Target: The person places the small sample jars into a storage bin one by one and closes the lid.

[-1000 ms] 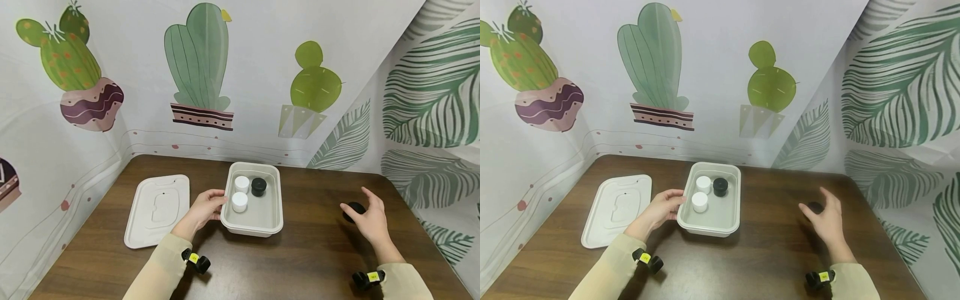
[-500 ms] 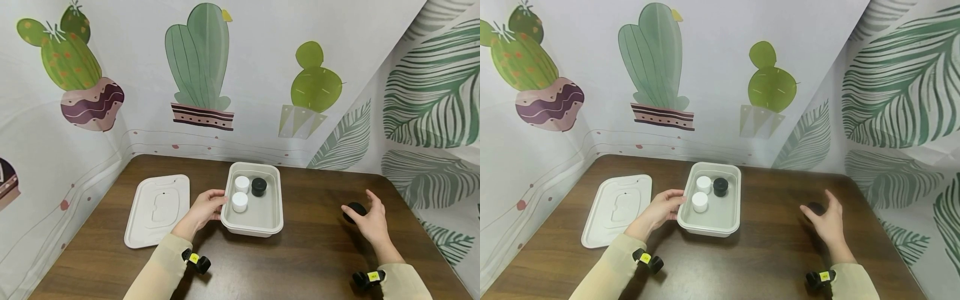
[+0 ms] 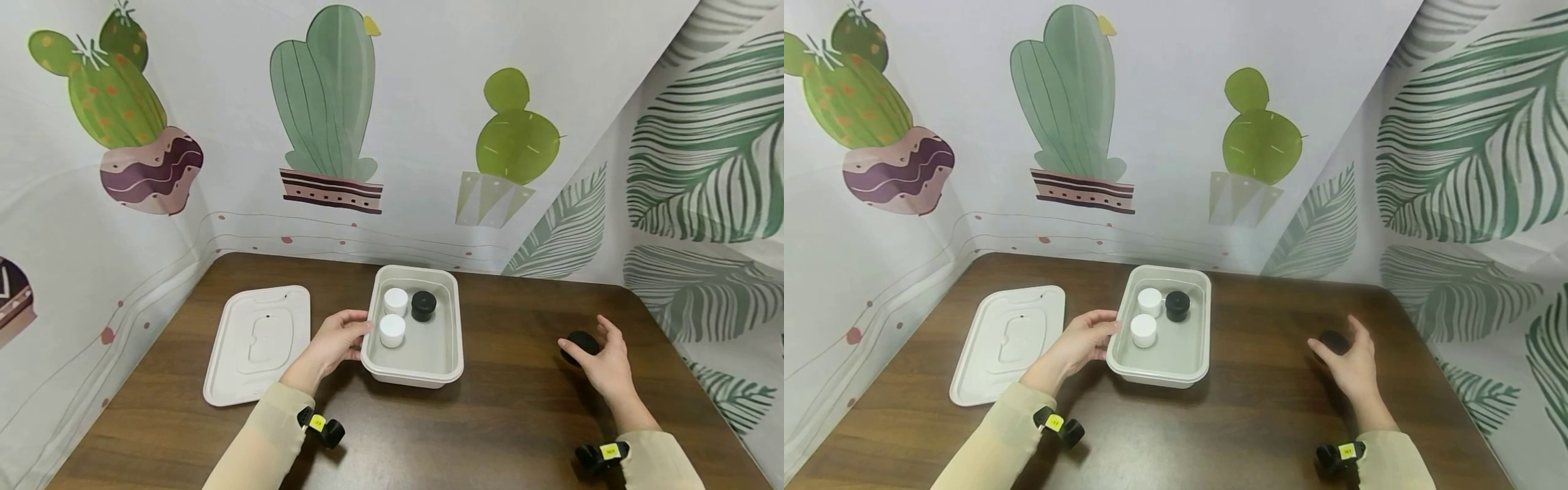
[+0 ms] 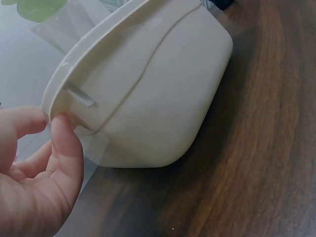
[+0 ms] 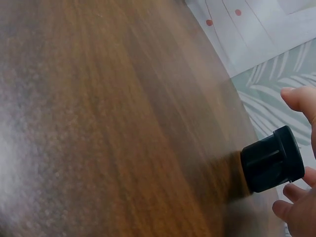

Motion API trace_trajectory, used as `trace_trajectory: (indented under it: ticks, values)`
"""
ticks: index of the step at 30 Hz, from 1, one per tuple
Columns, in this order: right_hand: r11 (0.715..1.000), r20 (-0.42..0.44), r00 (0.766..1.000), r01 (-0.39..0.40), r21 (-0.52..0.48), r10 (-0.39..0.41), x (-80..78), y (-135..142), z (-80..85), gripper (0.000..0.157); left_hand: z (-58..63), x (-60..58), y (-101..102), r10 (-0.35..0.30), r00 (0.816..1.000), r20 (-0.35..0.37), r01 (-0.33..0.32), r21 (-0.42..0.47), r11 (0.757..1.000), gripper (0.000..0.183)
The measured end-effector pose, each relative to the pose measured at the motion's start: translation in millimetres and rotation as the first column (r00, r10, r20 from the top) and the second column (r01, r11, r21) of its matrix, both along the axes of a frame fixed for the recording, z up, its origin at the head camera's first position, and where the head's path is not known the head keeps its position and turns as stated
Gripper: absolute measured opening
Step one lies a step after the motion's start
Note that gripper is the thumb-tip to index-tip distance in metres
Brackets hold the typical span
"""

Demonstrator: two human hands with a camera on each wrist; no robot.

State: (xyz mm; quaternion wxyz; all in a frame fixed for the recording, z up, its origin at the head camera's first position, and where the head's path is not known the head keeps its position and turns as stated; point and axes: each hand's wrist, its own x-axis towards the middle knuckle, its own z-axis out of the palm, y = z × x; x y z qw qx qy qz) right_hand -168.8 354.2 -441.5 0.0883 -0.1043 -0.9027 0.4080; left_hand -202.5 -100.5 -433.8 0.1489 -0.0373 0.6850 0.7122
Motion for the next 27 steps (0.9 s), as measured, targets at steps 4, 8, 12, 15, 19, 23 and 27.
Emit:
trace_trajectory:
  ticks: [4, 8, 12, 15, 19, 23, 27]
  values:
    - [1.0, 0.03, 1.0, -0.002, -0.026, 0.003, 0.0, 1.3, -1.8, 0.093, 0.0, -0.2, 0.2, -0.002, 1.0, -0.001, 0.002, 0.0, 1.0, 0.043]
    - [0.999, 0.05, 0.999, -0.009, -0.05, 0.011, -0.6, 2.3, -3.0, 0.093, -0.2, -0.3, 0.4, -0.001, 1.0, 0.0, 0.001, -0.003, 1.0, 0.043]
    - [0.998, 0.077, 0.997, 0.002, -0.059, 0.002, -0.6, 2.5, -3.7, 0.092, -0.1, -0.3, 0.1, 0.001, 1.0, 0.001, -0.001, -0.007, 1.0, 0.043]
    - [0.999, 0.101, 0.995, 0.018, -0.048, -0.013, -0.4, 2.8, -4.0, 0.09, 0.2, -0.4, 0.1, 0.002, 1.0, 0.0, -0.002, -0.007, 1.0, 0.043]
    - [0.999, 0.109, 0.994, 0.023, -0.043, -0.018, -0.4, 3.6, -4.3, 0.088, 0.0, -0.8, 0.5, 0.007, 1.0, 0.004, -0.007, -0.007, 1.0, 0.043]
    - [0.999, 0.102, 0.995, 0.018, -0.039, -0.014, -0.6, 4.6, -5.6, 0.085, -0.5, -0.8, 0.9, 0.012, 1.0, 0.009, -0.012, -0.006, 1.0, 0.043]
    - [1.0, 0.121, 0.992, 0.022, -0.018, -0.02, -1.2, 5.8, -6.6, 0.084, -0.8, -0.8, 1.0, 0.009, 1.0, 0.008, -0.009, -0.002, 1.0, 0.043]
